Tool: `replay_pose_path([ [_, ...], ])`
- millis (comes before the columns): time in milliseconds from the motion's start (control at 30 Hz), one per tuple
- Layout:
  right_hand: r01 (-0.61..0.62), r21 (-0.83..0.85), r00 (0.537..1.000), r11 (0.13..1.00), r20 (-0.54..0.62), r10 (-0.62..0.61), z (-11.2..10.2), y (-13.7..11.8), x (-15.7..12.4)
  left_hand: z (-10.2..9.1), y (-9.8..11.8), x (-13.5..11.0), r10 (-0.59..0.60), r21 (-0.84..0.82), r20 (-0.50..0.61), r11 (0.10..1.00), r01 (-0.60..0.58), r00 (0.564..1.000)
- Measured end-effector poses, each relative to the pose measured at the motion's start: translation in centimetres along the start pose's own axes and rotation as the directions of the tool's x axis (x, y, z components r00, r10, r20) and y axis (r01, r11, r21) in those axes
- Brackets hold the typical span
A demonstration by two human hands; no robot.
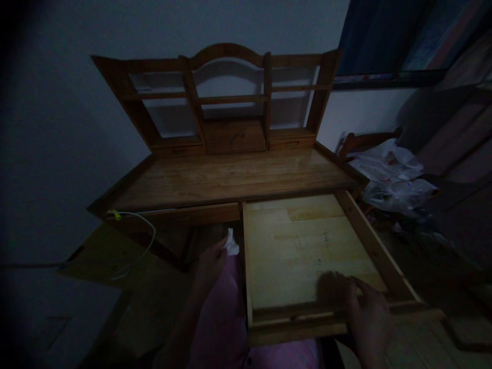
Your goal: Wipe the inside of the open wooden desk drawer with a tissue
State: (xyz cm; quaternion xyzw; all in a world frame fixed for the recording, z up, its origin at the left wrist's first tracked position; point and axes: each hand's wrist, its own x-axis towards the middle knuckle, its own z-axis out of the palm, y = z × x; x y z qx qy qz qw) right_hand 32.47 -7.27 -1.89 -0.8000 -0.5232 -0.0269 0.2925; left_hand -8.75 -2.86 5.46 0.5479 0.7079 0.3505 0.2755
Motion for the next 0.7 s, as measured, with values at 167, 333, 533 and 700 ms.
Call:
replay_pose_path([
  [167,0.008,0.004,1.0,1.0,0.011,-0.008,-0.2,0.0,-0.2,5.1,-2.2,0.1,0.1,-0.182,0.051,0.979,-0.089,0.994],
  [333,0.016,0.02,1.0,1.0,-0.002,-0.016,0.2,0.3,0.0,6.7,-3.1,-2.5,0.079,-0.239,0.049,0.969,-0.065,0.996],
  [533,0.184,0.175,0.982,0.967,0.019,-0.19,-3.5,-4.6,-0.6,6.6,-3.1,-3.7,0.067,-0.243,0.041,0.969,-0.055,0.997],
  [700,0.145,0.723,0.927,0.675,0.14,-0.349,-12.2,-10.4,-5.8,6.4,-2.4,-3.7,0.029,-0.155,0.052,0.988,-0.021,0.998],
])
